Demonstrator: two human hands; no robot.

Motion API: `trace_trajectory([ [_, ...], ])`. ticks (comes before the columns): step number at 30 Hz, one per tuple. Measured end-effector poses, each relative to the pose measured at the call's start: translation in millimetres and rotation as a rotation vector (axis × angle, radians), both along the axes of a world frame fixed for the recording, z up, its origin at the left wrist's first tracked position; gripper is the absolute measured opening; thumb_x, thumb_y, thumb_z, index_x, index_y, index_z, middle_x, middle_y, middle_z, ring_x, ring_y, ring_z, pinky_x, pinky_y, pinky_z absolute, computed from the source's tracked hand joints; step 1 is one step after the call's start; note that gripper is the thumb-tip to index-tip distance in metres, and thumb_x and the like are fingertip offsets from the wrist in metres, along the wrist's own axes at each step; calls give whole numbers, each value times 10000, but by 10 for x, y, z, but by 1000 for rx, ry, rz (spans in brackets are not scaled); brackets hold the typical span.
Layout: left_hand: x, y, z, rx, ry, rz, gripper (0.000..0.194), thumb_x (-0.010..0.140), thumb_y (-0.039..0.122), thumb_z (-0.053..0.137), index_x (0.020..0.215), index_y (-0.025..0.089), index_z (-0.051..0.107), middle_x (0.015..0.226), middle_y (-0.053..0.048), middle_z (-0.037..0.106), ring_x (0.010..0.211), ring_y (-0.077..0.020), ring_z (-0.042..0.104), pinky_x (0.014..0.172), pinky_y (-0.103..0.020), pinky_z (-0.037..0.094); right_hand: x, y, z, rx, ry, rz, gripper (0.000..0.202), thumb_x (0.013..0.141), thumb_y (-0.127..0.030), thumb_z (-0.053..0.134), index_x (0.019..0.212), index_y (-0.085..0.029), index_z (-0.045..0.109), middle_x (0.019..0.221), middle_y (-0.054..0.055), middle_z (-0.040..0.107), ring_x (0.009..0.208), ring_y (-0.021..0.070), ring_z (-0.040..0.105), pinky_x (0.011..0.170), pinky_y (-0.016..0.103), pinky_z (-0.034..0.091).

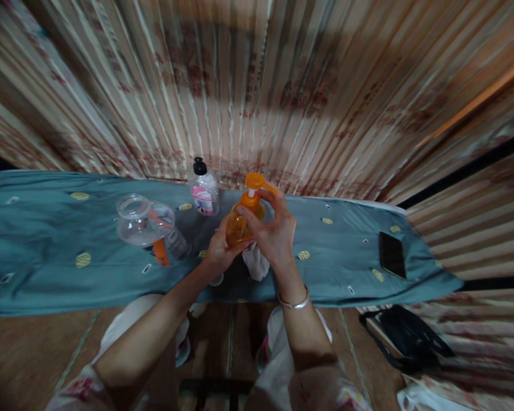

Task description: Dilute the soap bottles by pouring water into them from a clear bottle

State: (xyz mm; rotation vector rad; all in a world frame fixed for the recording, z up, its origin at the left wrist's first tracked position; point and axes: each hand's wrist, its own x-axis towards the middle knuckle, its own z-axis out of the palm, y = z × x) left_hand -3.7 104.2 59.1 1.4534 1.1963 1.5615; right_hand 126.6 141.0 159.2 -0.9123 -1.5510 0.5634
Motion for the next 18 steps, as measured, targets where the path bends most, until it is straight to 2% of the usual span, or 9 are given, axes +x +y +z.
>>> trace_trajectory([
  [6,11,18,-7,18,-21,0,702,780,268,806,1399,215,479,1335,-110,653,1240,-299,637,1100,-502,494,4,32,-39,22,-30,106,466,861,-461,705,1280,-284,605,1235,67,704,1164,233,680,1056,479,543],
  [12,-3,5,6,1,10,6,718,774,277,817,1405,208,480,1340,-116,653,1220,-299,651,1087,-496,504,-25,3,-20,71,-67,-84,526,774,-473,797,1233,-270,640,1114,48,740,1058,233,709,1022,496,563],
  [14,-2,4,13,12,7,7,717,770,271,821,1399,207,485,1335,-112,657,1224,-295,648,1091,-488,501,-24,-5,-2,87,-85,-99,554,759,-461,813,1247,-267,634,1170,59,733,1095,238,701,1042,494,553],
  [18,10,7,20,5,-26,-5,706,775,247,813,1402,216,491,1345,-104,652,1234,-286,643,1099,-476,500,-2,2,-6,74,-92,45,549,844,-414,733,1350,-277,573,1332,80,680,1220,237,662,1084,475,533],
])
